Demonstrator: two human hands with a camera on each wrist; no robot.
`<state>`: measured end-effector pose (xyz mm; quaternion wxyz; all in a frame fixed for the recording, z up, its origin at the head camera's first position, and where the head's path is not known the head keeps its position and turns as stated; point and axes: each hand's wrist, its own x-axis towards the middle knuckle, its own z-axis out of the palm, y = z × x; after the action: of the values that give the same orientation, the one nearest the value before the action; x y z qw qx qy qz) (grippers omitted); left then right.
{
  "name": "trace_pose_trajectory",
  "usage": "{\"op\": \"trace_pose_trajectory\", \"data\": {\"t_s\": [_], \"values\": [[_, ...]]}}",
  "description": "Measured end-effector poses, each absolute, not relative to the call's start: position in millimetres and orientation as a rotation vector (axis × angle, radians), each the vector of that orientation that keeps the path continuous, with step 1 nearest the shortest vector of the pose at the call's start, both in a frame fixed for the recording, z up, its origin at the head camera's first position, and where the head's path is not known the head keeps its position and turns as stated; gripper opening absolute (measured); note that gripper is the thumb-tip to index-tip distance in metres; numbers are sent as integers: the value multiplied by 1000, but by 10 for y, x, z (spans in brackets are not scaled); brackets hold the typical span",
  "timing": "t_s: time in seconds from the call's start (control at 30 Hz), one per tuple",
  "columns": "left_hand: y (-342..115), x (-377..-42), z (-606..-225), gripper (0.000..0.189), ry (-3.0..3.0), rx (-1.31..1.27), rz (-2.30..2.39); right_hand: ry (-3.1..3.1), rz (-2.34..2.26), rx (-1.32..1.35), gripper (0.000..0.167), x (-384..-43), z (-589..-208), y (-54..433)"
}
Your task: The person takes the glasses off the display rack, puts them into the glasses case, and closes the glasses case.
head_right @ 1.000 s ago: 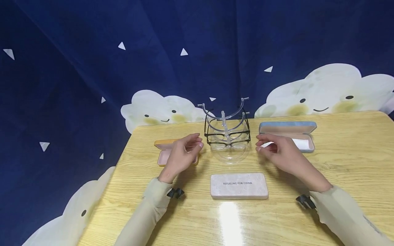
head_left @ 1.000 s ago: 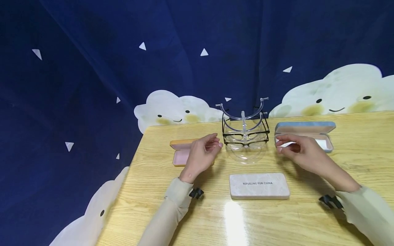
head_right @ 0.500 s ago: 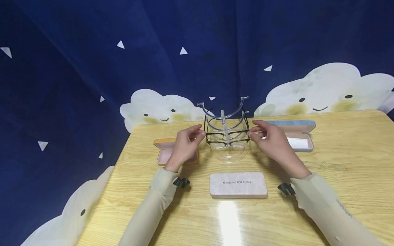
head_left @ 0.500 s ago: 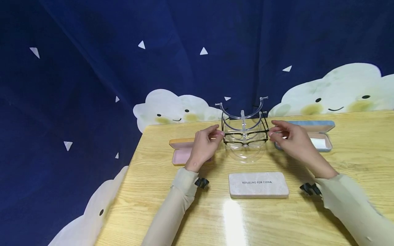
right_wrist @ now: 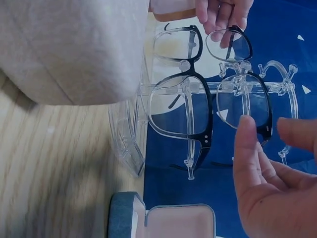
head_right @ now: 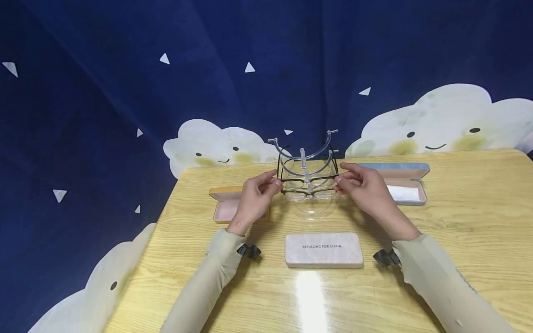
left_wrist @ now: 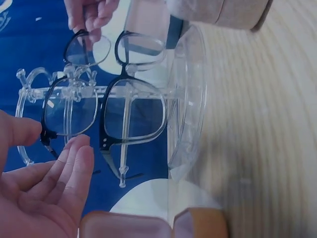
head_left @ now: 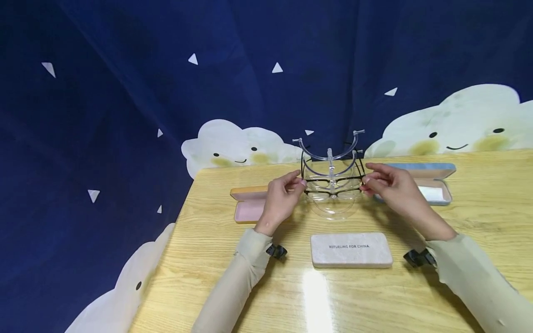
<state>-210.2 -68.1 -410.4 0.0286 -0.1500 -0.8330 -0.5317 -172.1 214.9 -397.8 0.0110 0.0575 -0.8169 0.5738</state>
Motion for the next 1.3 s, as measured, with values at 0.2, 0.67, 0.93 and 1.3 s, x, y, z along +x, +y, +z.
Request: {"op": "trace_pose_trajectory", "data": {"t_s": [0.2,0.67,0.93,1.3], "values": [[-672,-2103,-4140,42,-2534,-472,-1652,-2515,1872,158,54,-1710,-3974,2131],[-688,-2084,-4083,39,-2485,-463,-1854,-2502,1887,151,50,-1688,-3951,2114],[-708,-2026,-4030,37,-2445,-449,-1977,-2504,1848,159,51,-1626,-3885,2127],[-744,-1874,-3874,37,-2417,-438,-2099,-2362,1826,272,17,-1482,-3740,2090]]}}
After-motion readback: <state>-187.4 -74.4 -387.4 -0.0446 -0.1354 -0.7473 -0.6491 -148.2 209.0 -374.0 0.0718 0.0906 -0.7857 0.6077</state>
